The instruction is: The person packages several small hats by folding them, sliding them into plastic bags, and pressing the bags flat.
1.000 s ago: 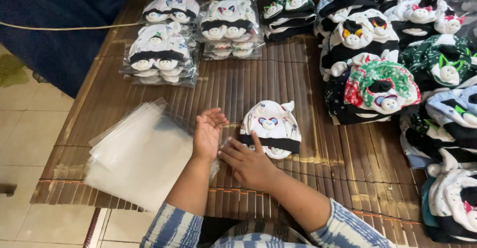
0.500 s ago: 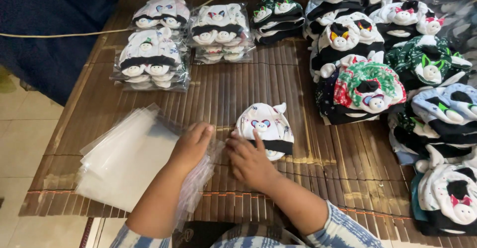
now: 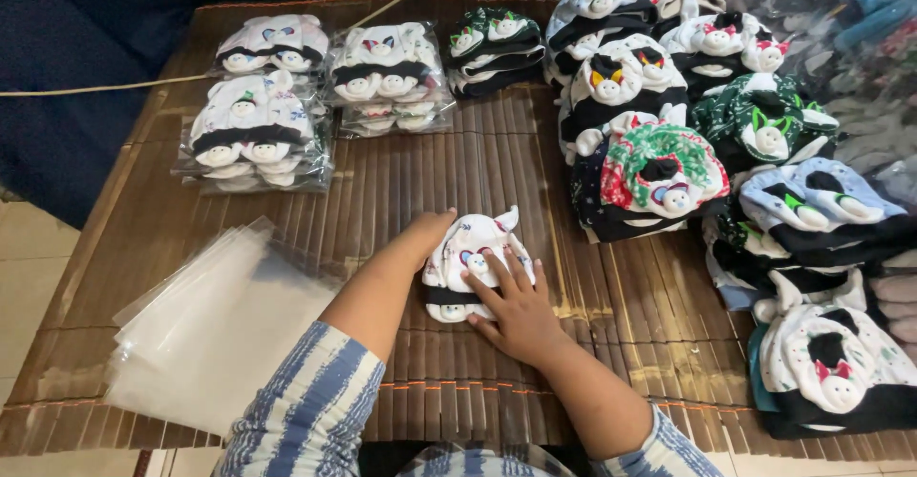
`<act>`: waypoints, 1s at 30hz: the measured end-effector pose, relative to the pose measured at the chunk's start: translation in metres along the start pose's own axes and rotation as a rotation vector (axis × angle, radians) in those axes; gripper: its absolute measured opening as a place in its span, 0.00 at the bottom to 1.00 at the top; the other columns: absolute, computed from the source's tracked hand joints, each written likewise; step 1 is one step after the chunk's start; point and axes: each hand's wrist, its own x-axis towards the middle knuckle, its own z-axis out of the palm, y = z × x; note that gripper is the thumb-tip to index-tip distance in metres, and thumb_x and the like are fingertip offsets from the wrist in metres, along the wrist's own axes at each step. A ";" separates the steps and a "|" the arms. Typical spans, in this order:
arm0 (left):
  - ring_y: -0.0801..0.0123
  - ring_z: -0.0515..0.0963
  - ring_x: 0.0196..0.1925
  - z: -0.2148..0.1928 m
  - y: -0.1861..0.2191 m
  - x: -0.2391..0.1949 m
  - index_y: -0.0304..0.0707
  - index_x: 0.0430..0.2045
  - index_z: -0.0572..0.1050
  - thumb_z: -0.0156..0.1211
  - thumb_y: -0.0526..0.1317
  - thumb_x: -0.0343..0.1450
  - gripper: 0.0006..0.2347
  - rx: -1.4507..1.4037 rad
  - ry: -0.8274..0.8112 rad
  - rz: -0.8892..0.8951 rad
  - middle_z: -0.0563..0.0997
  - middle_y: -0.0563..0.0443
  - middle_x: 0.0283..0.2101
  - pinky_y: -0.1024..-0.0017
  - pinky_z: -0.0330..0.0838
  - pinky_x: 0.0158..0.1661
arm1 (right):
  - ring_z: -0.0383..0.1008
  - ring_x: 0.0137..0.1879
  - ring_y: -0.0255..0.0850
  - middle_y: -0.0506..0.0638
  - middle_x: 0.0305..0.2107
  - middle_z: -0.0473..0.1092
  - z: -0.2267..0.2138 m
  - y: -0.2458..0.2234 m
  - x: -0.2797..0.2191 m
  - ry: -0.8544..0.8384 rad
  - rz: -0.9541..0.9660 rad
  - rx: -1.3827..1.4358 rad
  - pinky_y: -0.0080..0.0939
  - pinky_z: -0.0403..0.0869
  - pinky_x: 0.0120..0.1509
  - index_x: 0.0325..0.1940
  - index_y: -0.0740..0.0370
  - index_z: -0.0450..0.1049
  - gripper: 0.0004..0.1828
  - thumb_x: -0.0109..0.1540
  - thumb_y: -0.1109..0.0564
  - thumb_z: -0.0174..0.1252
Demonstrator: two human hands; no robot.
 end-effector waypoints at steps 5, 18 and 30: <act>0.51 0.83 0.46 0.014 0.003 0.013 0.25 0.44 0.77 0.59 0.50 0.71 0.21 -0.332 -0.013 -0.023 0.82 0.35 0.39 0.58 0.76 0.47 | 0.48 0.78 0.61 0.55 0.72 0.54 0.012 0.004 -0.003 0.087 -0.024 -0.003 0.77 0.49 0.73 0.75 0.35 0.60 0.35 0.65 0.28 0.48; 0.47 0.82 0.47 0.001 -0.024 0.027 0.43 0.42 0.66 0.66 0.38 0.69 0.14 0.126 0.571 0.441 0.82 0.42 0.39 0.54 0.77 0.47 | 0.48 0.78 0.62 0.55 0.72 0.55 0.007 -0.001 0.002 0.166 -0.059 -0.049 0.78 0.52 0.70 0.75 0.35 0.61 0.34 0.66 0.27 0.44; 0.48 0.76 0.46 0.052 -0.049 -0.033 0.43 0.50 0.75 0.56 0.49 0.71 0.16 0.687 0.928 0.972 0.74 0.41 0.46 0.53 0.70 0.45 | 0.80 0.42 0.50 0.46 0.34 0.73 0.023 0.088 0.061 0.186 0.349 0.278 0.50 0.78 0.43 0.59 0.42 0.75 0.18 0.65 0.54 0.58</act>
